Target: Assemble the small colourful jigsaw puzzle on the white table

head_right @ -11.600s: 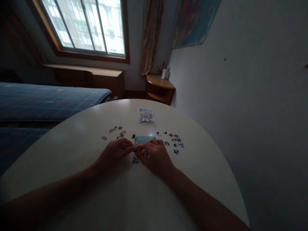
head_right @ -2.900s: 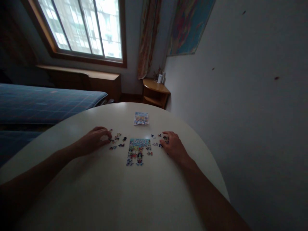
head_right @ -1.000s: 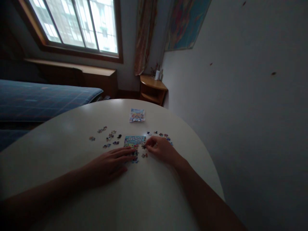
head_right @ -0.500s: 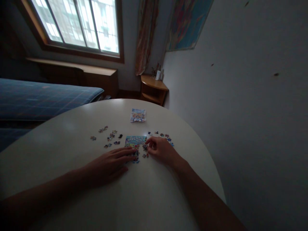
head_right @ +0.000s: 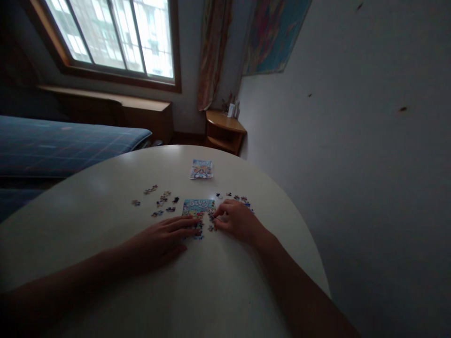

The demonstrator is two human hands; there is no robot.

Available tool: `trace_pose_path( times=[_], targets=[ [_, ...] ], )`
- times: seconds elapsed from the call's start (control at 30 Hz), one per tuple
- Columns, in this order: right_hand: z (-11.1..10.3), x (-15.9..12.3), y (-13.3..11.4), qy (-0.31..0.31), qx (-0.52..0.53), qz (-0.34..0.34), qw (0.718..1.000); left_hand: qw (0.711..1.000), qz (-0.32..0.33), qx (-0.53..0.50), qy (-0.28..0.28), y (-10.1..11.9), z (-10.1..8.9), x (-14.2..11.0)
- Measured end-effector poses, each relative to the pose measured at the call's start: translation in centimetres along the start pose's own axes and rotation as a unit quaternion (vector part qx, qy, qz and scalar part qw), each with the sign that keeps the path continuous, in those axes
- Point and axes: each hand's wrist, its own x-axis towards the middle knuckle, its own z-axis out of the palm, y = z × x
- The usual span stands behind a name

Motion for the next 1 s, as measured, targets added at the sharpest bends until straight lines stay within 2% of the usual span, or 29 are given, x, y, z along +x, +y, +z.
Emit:
trace_pose_path(
  times=[0.43, 1.0],
  targets=[
    [0.10, -0.14, -0.01, 0.017, -0.015, -0.036, 0.999, 1.000, -0.001, -0.011, 0.007, -0.19, 0.13, -0.12],
    [0.25, -0.11, -0.16, -0.007, -0.094, -0.081, 0.992, 1.000, -0.011, -0.008, -0.008, 0.26, -0.29, 0.18]
  ],
)
